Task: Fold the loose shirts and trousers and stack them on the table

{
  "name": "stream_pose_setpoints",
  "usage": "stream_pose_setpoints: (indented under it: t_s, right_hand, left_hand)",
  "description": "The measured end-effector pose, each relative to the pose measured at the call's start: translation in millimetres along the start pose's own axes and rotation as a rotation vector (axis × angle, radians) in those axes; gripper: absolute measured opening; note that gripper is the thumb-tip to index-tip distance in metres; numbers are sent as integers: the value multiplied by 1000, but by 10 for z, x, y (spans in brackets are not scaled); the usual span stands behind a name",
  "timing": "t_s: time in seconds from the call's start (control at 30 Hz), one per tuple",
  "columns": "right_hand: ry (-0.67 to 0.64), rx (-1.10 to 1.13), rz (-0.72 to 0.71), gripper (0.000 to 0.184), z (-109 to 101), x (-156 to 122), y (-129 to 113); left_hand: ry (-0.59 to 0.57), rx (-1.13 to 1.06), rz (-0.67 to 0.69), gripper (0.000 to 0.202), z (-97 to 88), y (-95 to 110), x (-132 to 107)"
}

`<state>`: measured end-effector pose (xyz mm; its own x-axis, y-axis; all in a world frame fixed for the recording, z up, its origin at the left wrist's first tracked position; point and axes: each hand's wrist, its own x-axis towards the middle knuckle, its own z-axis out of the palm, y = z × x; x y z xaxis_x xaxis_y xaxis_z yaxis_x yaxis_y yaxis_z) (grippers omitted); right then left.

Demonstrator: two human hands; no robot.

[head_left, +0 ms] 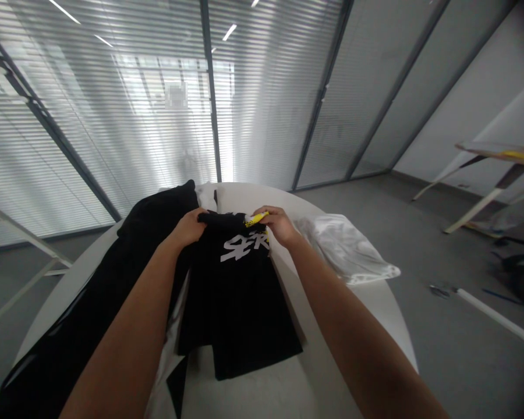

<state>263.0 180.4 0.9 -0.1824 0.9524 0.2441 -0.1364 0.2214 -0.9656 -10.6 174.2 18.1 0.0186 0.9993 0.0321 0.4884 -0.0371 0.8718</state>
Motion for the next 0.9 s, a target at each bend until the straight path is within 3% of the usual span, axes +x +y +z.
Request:
stream_pose_setpoints:
  t_s: [0.13,0.33,0.53,0.7,0.8,0.9]
  right_hand:
    - [-71,-30,-34,21,-34,-10,15]
    - [-108,65,-47,18,-96,-44,-69]
    - [-271,90,-27,12,-248,-92,-144]
    - [-422,49,84,23,-300,-131,-209]
    - [-489,47,102,26,-275,-164,-290]
    - [-508,82,138,27,-230,-197,-396]
  left_hand:
    - [-152,-8,32,31,-50,9,-73]
    - [-292,-258,-40,35,-157,107,-212]
    - [-498,-322,5,17,-250,92,-244]
    - [-438,-168,57,4,-178,16,-191]
    - [-380,-249,40,4,-137,14,-175]
    - [-236,-424,3,3,-109,37,-168]
